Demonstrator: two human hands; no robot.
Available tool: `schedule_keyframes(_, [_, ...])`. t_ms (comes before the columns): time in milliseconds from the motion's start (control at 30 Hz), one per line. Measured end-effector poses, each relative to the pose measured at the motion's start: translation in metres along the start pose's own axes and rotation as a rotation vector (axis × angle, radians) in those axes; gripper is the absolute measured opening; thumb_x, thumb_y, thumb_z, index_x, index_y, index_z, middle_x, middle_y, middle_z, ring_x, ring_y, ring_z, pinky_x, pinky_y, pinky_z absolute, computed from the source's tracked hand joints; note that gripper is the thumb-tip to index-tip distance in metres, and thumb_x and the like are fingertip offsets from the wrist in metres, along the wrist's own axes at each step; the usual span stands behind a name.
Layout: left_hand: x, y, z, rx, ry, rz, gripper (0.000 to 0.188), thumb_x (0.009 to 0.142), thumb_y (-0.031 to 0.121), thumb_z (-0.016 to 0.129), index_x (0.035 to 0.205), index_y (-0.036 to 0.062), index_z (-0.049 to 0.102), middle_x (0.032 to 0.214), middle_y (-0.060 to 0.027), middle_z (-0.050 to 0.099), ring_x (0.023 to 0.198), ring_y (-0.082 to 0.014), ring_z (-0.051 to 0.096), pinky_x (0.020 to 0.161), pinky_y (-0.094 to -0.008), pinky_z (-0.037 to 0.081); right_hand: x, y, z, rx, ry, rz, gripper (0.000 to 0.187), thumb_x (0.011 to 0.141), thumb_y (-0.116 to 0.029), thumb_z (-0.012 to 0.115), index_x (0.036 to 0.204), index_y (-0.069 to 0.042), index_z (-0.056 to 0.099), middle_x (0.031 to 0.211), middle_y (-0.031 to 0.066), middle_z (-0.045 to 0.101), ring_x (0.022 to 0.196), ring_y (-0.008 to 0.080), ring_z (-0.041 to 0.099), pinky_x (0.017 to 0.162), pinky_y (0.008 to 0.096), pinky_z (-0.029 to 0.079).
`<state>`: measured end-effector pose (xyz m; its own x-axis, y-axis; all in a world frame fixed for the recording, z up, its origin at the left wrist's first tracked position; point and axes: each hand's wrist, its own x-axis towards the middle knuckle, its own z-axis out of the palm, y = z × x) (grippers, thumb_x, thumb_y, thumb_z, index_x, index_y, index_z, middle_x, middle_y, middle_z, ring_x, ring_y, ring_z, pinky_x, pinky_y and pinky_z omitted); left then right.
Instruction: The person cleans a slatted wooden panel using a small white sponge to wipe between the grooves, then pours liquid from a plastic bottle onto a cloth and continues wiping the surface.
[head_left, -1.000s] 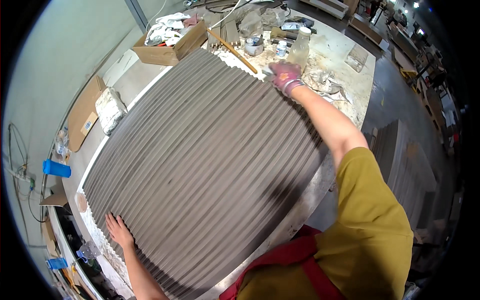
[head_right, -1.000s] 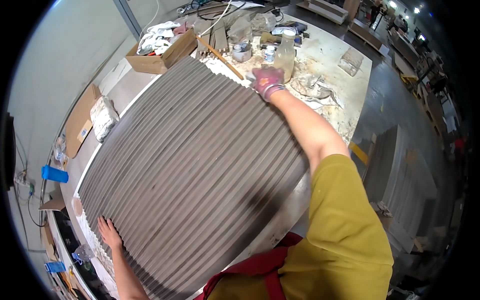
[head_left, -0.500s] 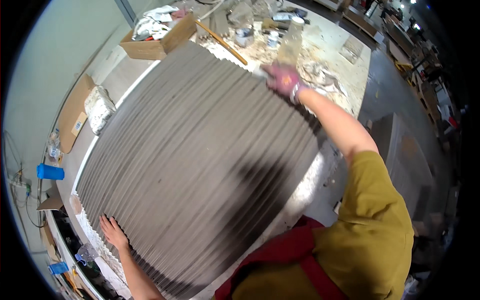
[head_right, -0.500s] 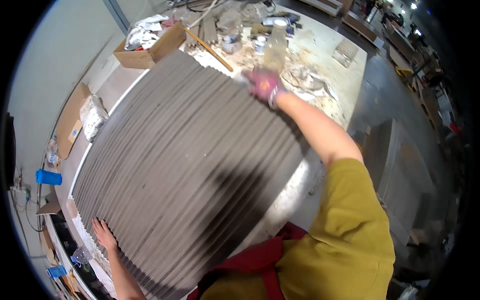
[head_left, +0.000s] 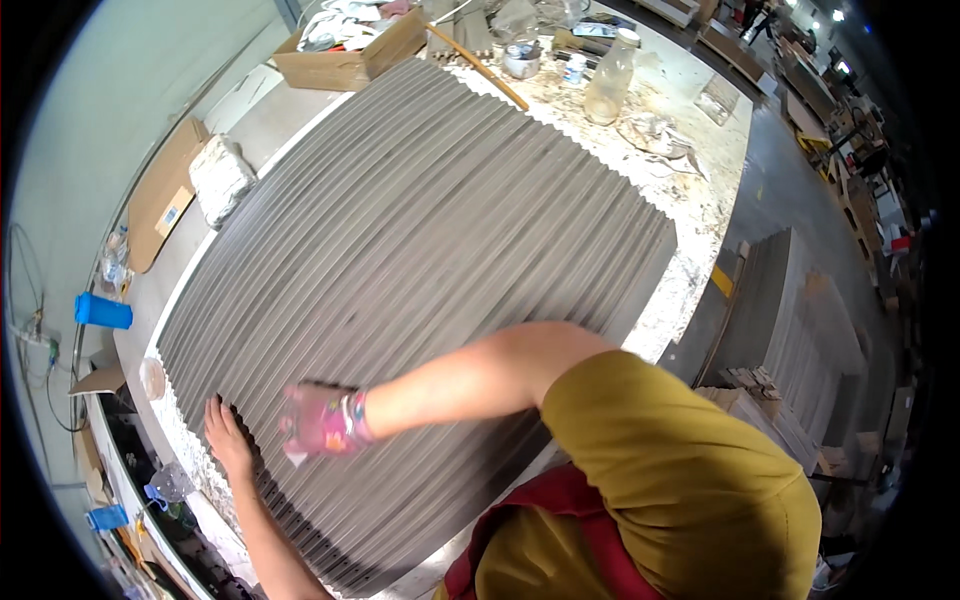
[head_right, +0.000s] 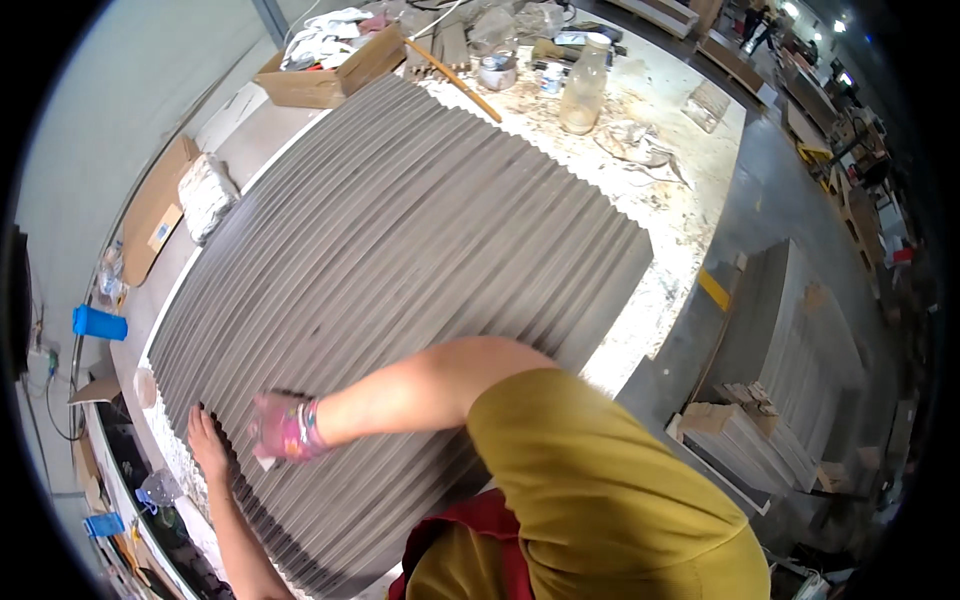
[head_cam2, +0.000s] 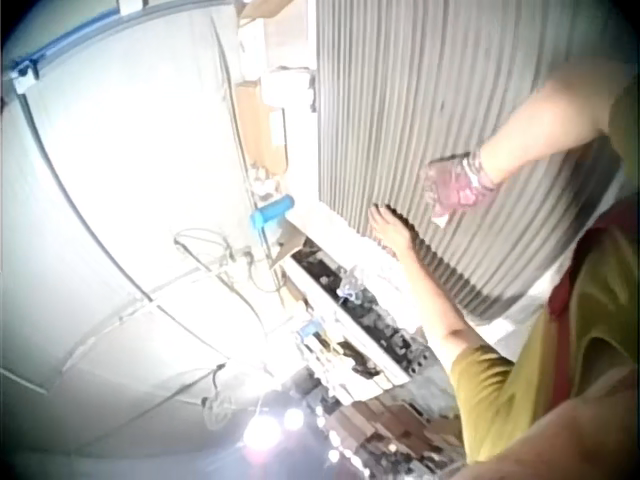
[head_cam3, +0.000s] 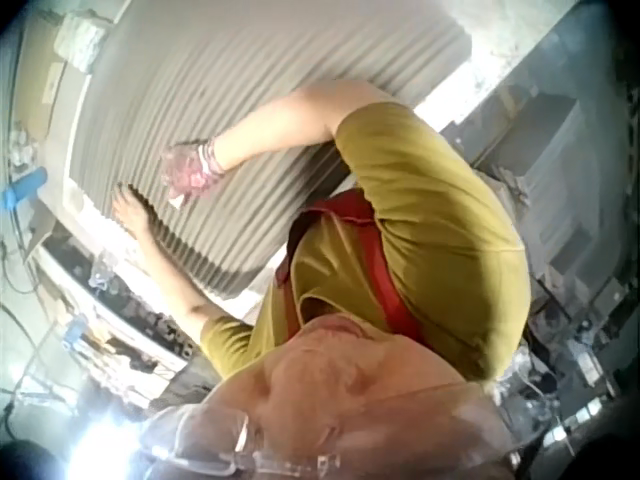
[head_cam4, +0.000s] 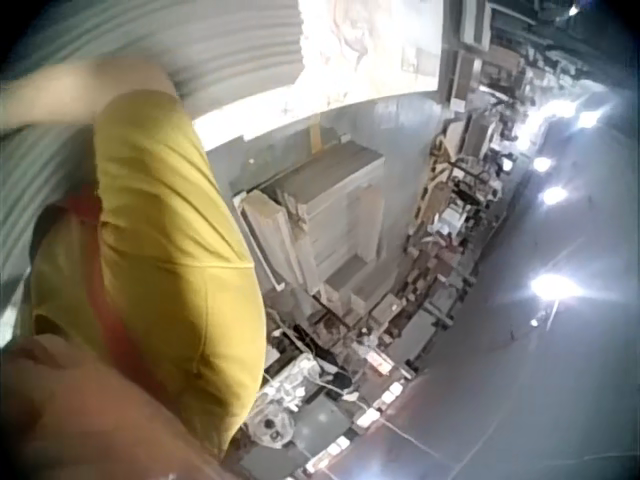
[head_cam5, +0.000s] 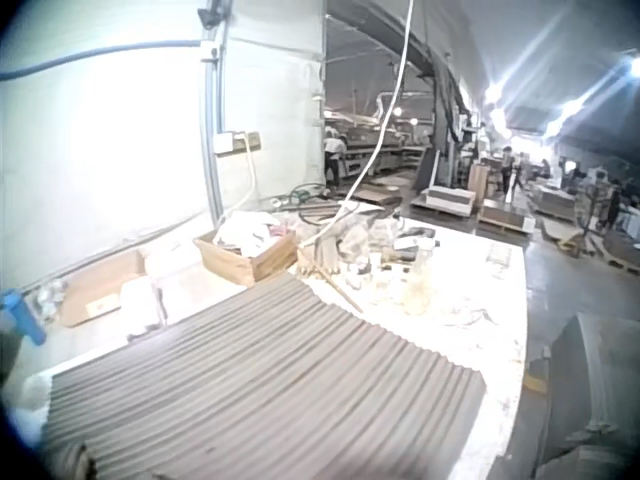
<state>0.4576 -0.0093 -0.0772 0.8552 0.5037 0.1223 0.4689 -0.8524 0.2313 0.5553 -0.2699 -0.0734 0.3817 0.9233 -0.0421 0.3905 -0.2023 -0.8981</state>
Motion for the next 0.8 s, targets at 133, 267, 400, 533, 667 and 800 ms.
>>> schedule_keyframes(133, [-0.001, -0.029, -0.022, 0.145, -0.001, 0.034, 0.049, 0.101, 0.038, 0.036, 0.138, 0.0077, 0.045, 0.144, -0.0159, 0.041, 0.132, -0.0349, 0.038, 0.106, -0.0446, 0.032, -0.027, 0.037, -0.14, -0.631, 0.198, 0.018, 0.034, 0.087, -0.036, 0.06, 0.115, -0.016, 0.061, 0.106, 0.006, 0.067, 0.1, 0.0255, 0.061, 0.089, 0.0384, 0.048])
schedule_keyframes(267, [-0.007, -0.007, 0.009, 0.272, 0.025, -0.142, 0.054, 0.101, 0.048, 0.027, 0.146, 0.0183, 0.035, 0.153, -0.0075, 0.028, 0.14, -0.0302, 0.024, 0.11, -0.0497, 0.021, -0.119, 0.162, -0.334, -1.091, 0.876, 0.178, 0.028, 0.086, -0.035, 0.06, 0.108, -0.02, 0.068, 0.089, 0.0067, 0.07, 0.082, 0.025, 0.066, 0.078, 0.0397, 0.05])
schedule_keyframes(400, [-0.009, -0.011, 0.011, 0.203, 0.037, -0.143, 0.053, 0.101, 0.046, 0.028, 0.146, 0.0185, 0.036, 0.154, -0.0053, 0.027, 0.141, -0.0295, 0.023, 0.111, -0.0494, 0.018, -0.209, 0.152, -0.443, -1.206, 0.743, 0.908, 0.028, 0.081, -0.03, 0.063, 0.107, -0.02, 0.067, 0.104, 0.0118, 0.068, 0.101, 0.0302, 0.064, 0.082, 0.0456, 0.049])
schedule_keyframes(533, [-0.011, -0.013, 0.004, 0.239, 0.033, -0.188, 0.053, 0.101, 0.046, 0.029, 0.146, 0.0184, 0.036, 0.155, -0.0043, 0.027, 0.142, -0.0287, 0.023, 0.111, -0.0493, 0.018, -0.204, 0.153, -0.393, -0.973, 0.699, 0.381, 0.044, 0.08, -0.027, 0.064, 0.123, -0.022, 0.058, 0.103, 0.0172, 0.064, 0.098, 0.0351, 0.062, 0.086, 0.0434, 0.048])
schedule_keyframes(667, [-0.01, -0.013, 0.009, 0.231, 0.017, -0.171, 0.054, 0.101, 0.046, 0.029, 0.146, 0.0181, 0.036, 0.155, -0.0039, 0.027, 0.142, -0.0283, 0.022, 0.111, -0.0501, 0.017, -0.226, 0.163, -0.416, -1.105, 0.7, 0.601, 0.041, 0.081, -0.026, 0.062, 0.121, -0.02, 0.058, 0.103, 0.0185, 0.062, 0.092, 0.038, 0.062, 0.081, 0.0454, 0.049])
schedule_keyframes(800, [-0.009, -0.004, 0.003, 0.217, 0.029, -0.177, 0.053, 0.101, 0.045, 0.029, 0.145, 0.0163, 0.037, 0.155, -0.0043, 0.027, 0.142, -0.0286, 0.022, 0.112, -0.0494, 0.017, -0.223, 0.151, -0.418, -1.011, 0.672, 0.512, 0.04, 0.079, -0.025, 0.063, 0.119, -0.019, 0.06, 0.104, 0.0185, 0.061, 0.094, 0.0362, 0.062, 0.081, 0.0434, 0.049])
